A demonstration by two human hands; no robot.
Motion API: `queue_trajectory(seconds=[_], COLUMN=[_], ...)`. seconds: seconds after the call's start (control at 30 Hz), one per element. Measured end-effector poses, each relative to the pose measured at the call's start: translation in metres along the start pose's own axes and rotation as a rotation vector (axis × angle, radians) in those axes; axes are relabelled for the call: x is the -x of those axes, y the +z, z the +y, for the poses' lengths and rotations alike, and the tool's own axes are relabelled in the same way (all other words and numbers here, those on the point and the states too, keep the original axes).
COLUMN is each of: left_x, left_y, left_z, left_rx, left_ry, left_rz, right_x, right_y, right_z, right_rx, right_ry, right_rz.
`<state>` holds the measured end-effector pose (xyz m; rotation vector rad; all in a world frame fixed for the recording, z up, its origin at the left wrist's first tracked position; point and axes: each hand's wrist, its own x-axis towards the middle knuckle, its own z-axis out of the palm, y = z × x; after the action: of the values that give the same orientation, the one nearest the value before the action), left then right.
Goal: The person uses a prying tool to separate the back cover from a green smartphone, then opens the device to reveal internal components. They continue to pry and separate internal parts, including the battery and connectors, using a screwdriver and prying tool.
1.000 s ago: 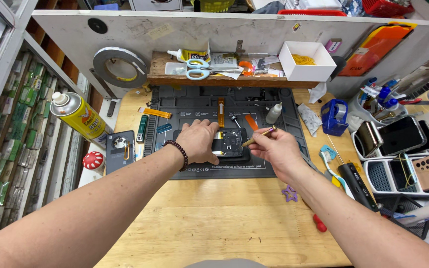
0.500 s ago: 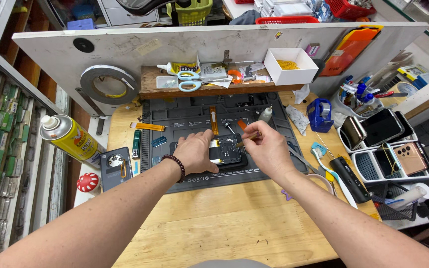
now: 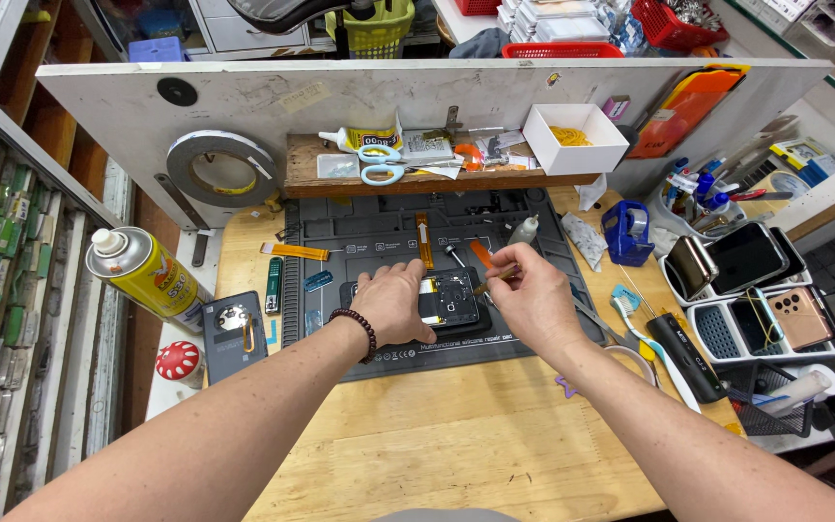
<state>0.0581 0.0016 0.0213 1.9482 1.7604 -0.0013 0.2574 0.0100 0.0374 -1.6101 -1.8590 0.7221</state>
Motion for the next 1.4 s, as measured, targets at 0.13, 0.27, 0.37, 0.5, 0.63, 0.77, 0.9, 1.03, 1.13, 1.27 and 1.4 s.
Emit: queue_trajectory(seconds=[0.13, 0.27, 0.37, 0.5, 0.63, 0.77, 0.9, 1.03, 1.13, 1.27, 1.4], left_x=[0.002, 0.003, 0.004, 0.001, 0.001, 0.002, 0.003, 0.003, 0.002, 0.003, 0.003], left_y=[-0.002, -0.004, -0.003, -0.002, -0.002, -0.003, -0.004, -0.005, -0.006, -0.008, -0.006], left_z=[0.001, 0.001, 0.000, 0.001, 0.000, 0.001, 0.002, 0.001, 0.000, -0.003, -0.003], left_rx=[0.012, -0.005, -0.018, -0.024, -0.019, -0.013, -0.025, -0.025, -0.038, -0.046, -0.025], left_ry=[0.003, 0.024, 0.029, 0.032, 0.026, 0.026, 0.018, 0.007, 0.025, 0.056, 0.072], left_rz=[-0.003, 0.008, -0.002, 0.010, -0.007, 0.003, -0.017, -0.039, -0.051, -0.053, -0.037], right_x=[0.004, -0.007, -0.014, -0.019, -0.022, -0.024, -0.023, -0.023, -0.026, -0.028, -0.028], right_y=[-0.006, -0.009, -0.006, -0.004, -0.008, -0.010, -0.008, -0.005, -0.004, -0.002, 0.000], right_z=[-0.010, -0.024, -0.029, -0.027, -0.025, -0.031, -0.039, -0.040, -0.037, -0.030, -0.023], right_rx=[0.084, 0.419, 0.537, 0.567, 0.429, 0.553, 0.557, 0.636, 0.450, 0.381, 0.188], right_ry=[-0.093, -0.204, -0.269, -0.319, -0.498, -0.232, -0.274, -0.166, -0.339, -0.223, -0.186], right_rz=[-0.008, -0.091, -0.150, -0.170, -0.159, -0.347, -0.314, -0.362, -0.308, -0.368, -0.396])
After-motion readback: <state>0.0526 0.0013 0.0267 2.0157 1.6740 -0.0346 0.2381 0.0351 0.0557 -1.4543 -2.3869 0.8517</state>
